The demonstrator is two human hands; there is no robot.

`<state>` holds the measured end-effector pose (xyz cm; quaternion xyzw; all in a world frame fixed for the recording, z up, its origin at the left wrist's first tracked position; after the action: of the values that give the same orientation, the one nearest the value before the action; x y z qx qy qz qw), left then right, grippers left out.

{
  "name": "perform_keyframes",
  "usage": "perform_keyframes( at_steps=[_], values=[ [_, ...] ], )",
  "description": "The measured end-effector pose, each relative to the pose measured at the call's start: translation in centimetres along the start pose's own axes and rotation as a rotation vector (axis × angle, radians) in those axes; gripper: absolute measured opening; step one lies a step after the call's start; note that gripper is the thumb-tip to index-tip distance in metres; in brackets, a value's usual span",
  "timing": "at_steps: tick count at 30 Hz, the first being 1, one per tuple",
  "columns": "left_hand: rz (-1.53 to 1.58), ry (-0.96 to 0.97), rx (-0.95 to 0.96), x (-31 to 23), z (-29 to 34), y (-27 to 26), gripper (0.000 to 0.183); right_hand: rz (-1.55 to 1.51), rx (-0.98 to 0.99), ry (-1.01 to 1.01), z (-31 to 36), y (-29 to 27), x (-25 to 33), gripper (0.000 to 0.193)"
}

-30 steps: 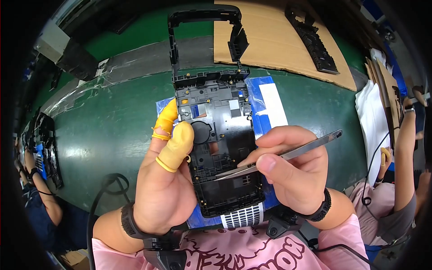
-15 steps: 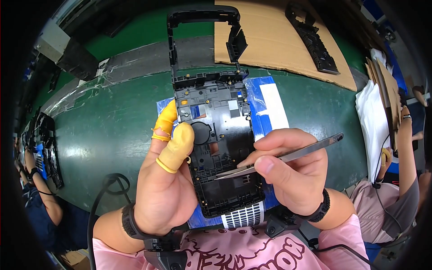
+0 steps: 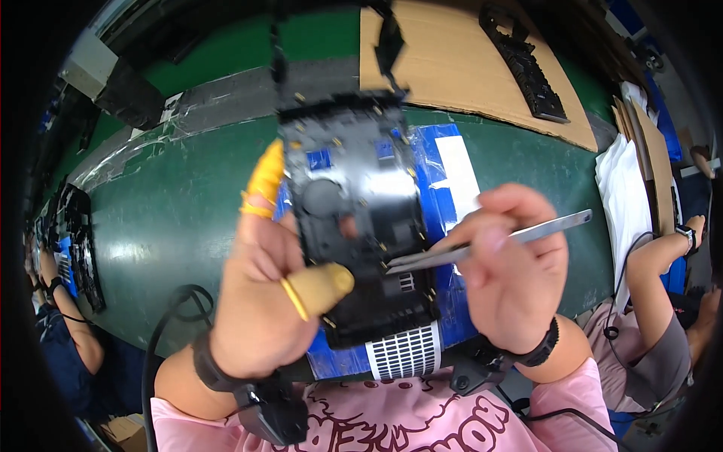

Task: Use tweezers to carefully position and attach small components and labels onto a plastic electronic device housing.

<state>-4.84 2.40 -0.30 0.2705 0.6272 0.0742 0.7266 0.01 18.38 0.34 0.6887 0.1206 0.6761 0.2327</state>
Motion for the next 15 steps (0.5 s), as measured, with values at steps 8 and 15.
perform_keyframes(
  at_steps=[8, 15],
  values=[
    [0.273, 0.296, 0.168, -4.5, -2.1, -3.2, 0.037, 0.258, -0.090, 0.201, -1.0, -1.3, -2.3, 0.012],
    [0.444, 0.218, 0.236, -4.1, -2.2, -3.6, 0.028, 0.353, -0.098, 0.240, -0.9, -0.5, -2.7, 0.011]
  ],
)
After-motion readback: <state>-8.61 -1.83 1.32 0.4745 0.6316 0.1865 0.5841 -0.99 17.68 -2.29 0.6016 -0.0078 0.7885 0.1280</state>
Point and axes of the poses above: each hand's wrist, its own z-axis away from the middle knuckle, its own y-axis out of the palm, x = y × z, the point moved 6 cm from there along -z, towards the middle knuckle, and after that the axes turned 5 degrees about y, right-handed, at the moved point
